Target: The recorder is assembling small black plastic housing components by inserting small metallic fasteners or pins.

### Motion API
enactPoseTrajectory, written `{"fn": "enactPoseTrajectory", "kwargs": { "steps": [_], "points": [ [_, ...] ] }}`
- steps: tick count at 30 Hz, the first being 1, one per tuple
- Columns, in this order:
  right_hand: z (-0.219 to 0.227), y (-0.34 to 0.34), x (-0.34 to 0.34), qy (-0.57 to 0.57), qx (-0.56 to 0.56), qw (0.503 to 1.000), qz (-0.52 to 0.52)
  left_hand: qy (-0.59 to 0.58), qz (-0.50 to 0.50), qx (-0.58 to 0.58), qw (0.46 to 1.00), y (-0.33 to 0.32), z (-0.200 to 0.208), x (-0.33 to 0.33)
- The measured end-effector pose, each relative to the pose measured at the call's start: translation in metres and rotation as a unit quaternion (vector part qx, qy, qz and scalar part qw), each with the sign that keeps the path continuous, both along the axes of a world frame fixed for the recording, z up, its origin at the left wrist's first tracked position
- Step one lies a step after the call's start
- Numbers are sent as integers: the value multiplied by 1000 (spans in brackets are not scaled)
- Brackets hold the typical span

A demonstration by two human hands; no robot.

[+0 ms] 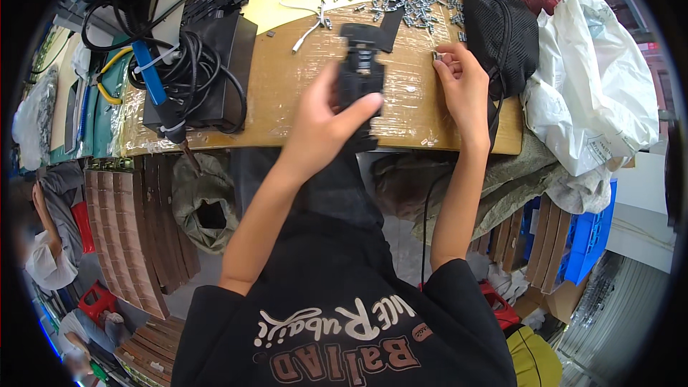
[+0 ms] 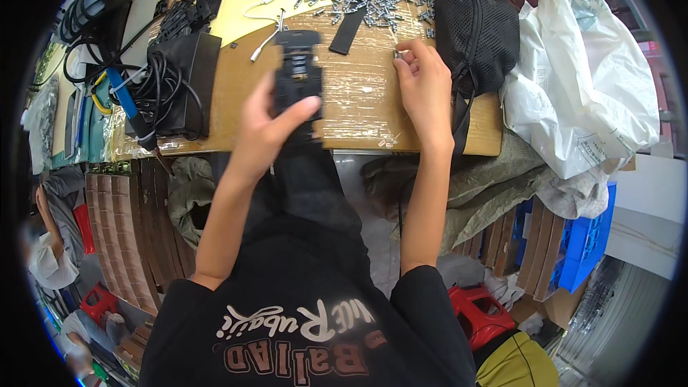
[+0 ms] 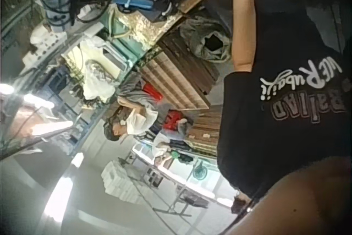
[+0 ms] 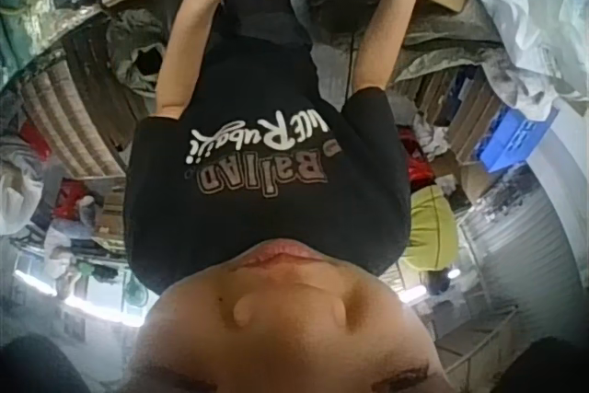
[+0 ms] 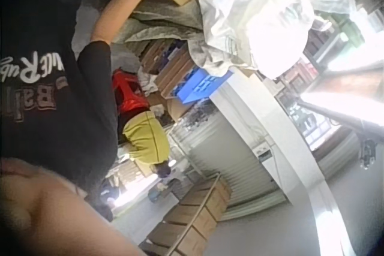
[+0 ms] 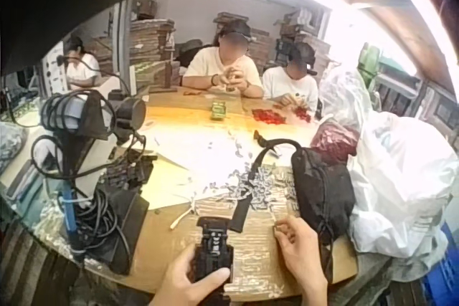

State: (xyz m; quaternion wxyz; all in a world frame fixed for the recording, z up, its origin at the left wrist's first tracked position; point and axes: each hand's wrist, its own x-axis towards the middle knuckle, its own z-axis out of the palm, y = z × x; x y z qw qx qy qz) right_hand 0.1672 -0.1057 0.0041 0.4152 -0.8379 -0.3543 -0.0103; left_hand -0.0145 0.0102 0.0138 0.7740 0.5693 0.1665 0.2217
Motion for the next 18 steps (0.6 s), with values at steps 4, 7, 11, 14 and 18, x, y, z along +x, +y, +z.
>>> {"fn": "enactPoseTrajectory", "kwargs": {
  "steps": [4,7,11,14,18],
  "points": [
    [-5,-2,-2,-51,-4,999,7,-5,-16,15,1000,-11,-15,27],
    [-8,-6,-3,20,88,996,-10,-21,-16,-21,999,-11,-17,25],
    [-8,-9,-5,95,138,986,-8,-39,-17,-5,999,-14,-14,21],
    [-7,-14,-12,189,236,953,19,-34,-27,-11,999,-14,-11,21],
    [-7,-14,-30,269,295,916,42,-4,-57,33,998,-10,-19,18]
  ]
}}
